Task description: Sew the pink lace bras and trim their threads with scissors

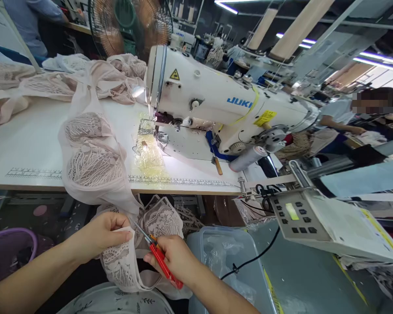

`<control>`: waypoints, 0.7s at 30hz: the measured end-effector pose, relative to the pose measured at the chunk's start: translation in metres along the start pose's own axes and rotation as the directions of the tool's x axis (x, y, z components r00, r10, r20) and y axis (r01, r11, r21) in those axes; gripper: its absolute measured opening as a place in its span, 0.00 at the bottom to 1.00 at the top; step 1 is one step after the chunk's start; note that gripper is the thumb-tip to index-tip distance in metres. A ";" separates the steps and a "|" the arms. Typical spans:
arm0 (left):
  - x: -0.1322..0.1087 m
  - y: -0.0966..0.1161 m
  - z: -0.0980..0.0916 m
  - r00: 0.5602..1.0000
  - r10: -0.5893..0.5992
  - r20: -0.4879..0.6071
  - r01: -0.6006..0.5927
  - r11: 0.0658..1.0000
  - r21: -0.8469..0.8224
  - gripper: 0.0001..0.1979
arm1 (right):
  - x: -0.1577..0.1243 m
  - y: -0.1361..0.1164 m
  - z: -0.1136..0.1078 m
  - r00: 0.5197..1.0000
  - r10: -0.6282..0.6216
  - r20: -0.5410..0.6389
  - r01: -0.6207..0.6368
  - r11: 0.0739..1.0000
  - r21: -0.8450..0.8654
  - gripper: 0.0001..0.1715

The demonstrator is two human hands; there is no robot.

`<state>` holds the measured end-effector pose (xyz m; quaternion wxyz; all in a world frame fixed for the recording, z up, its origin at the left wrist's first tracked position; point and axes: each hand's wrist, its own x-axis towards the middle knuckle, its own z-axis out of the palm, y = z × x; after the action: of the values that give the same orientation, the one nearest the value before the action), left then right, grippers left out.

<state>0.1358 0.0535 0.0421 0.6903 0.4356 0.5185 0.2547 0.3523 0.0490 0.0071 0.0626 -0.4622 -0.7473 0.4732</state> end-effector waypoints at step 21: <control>-0.072 -0.029 -0.052 0.722 -0.057 -0.690 -0.128 0.969 -0.213 0.19 | -0.016 0.023 0.040 0.962 -0.217 -0.167 0.198 0.973 -0.121 0.13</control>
<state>0.0601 -0.0008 0.0484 0.4907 0.2304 0.6940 0.4739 0.3542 0.0142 -0.0268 0.1549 -0.4247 -0.8064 0.3814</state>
